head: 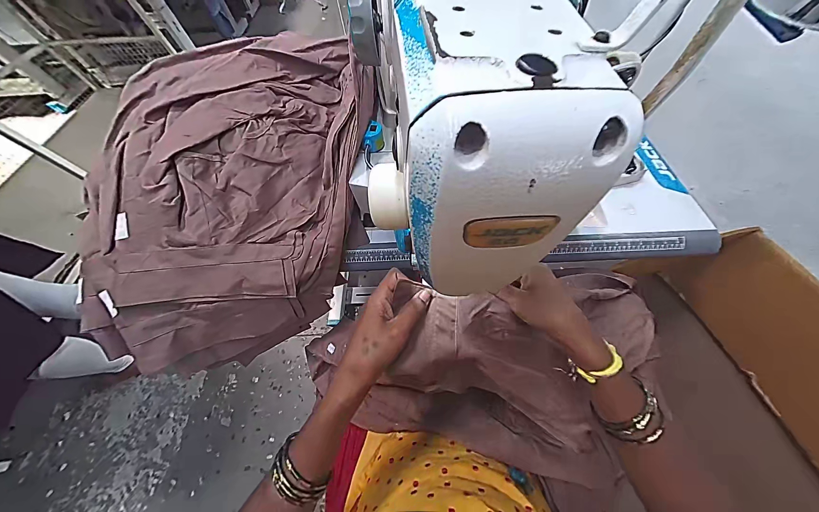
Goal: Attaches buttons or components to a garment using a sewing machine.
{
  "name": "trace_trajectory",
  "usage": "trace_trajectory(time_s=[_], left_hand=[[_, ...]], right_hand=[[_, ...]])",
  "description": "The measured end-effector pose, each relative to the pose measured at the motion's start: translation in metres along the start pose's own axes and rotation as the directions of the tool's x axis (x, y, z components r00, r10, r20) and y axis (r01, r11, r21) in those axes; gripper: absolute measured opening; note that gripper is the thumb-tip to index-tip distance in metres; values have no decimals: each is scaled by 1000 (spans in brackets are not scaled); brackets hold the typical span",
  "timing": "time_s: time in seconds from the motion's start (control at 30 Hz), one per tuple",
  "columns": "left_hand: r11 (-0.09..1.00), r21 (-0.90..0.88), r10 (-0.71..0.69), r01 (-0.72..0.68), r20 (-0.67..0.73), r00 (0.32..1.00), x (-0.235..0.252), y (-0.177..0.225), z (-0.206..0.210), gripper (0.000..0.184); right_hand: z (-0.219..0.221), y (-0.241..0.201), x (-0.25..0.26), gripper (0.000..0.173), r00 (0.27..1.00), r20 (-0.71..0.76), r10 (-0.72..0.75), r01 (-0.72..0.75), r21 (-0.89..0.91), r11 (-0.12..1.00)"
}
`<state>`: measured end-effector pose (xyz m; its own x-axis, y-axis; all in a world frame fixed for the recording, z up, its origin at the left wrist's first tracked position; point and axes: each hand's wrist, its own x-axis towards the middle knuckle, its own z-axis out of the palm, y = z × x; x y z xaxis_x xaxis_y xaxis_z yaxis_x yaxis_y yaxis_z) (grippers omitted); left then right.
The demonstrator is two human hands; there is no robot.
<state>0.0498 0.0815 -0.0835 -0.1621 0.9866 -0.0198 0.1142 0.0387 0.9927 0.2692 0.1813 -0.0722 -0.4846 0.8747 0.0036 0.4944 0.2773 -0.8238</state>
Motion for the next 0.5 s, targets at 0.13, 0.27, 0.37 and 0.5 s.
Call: trace_trajectory(time_s=[0.13, 0.27, 0.37, 0.5], left_hand=[[997, 71, 4, -2, -24, 1000, 6, -3, 5, 18], [999, 35, -23, 24, -18, 1000, 3, -4, 6, 23], [998, 17, -63, 63, 2, 998, 3, -6, 6, 31], [997, -9, -82, 82, -19, 996, 2, -7, 7, 33]], right_hand=[[-3, 3, 7, 23, 999, -30, -35, 34, -29, 999], [1, 4, 5, 21, 1000, -26, 8, -8, -1, 1000], [-11, 12, 6, 24, 996, -66, -53, 40, -194, 980], [-34, 42, 22, 15, 879, -416, -232, -14, -509, 861]])
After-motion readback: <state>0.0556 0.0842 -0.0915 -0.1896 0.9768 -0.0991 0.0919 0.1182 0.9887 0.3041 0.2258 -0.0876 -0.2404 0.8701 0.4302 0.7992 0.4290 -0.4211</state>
